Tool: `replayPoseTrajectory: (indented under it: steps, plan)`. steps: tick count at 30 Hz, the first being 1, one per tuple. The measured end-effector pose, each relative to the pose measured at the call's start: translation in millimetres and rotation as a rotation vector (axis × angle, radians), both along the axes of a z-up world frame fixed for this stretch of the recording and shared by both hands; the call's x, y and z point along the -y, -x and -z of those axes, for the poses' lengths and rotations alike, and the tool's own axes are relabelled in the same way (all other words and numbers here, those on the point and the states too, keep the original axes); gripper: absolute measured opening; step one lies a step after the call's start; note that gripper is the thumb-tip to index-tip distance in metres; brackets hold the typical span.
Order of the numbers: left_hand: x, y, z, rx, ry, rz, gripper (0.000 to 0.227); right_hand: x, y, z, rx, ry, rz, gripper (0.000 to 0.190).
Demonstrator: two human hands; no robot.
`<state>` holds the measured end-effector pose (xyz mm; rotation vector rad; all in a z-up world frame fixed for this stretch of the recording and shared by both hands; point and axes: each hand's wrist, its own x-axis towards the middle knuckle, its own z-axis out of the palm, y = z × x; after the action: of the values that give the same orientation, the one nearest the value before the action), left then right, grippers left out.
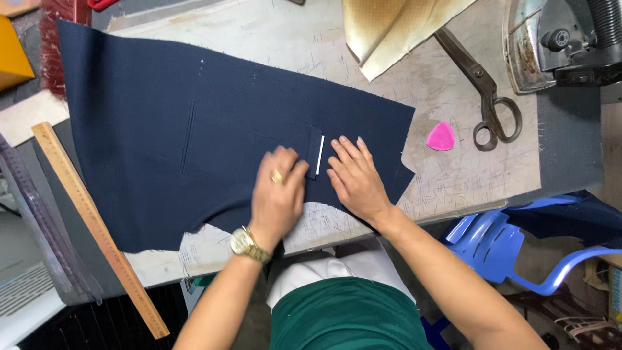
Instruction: The person cuts fabric using shears, marks lines on the material with a ruler and chalk, and uses an iron and a wooden block to press the fabric pieces on a workbench.
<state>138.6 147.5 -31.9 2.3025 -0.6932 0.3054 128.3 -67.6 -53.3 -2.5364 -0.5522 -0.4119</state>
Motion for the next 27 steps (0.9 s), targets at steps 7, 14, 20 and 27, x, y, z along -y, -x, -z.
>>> replayPoseTrajectory:
  steps: [7,14,20,27]
  plan:
    - [-59.1,-65.0,17.9,0.083,-0.274,-0.248,0.033,15.9,-0.9,-1.2,-0.089,0.049,0.297,0.023]
    - [-42.4,-37.0,2.2,-0.027,-0.105,0.156,0.028,35.9,13.6,-28.3,-0.246,0.013,0.717,0.038]
    - [-145.6,-205.8,-9.6,0.218,-0.551,0.065,0.059,39.3,-7.8,-67.1,-0.712,-0.167,0.976,0.082]
    - [-204.2,-249.9,-60.0,-0.518,-1.119,0.196,0.061,78.3,-15.6,-97.7,-0.684,-0.470,0.588,0.057]
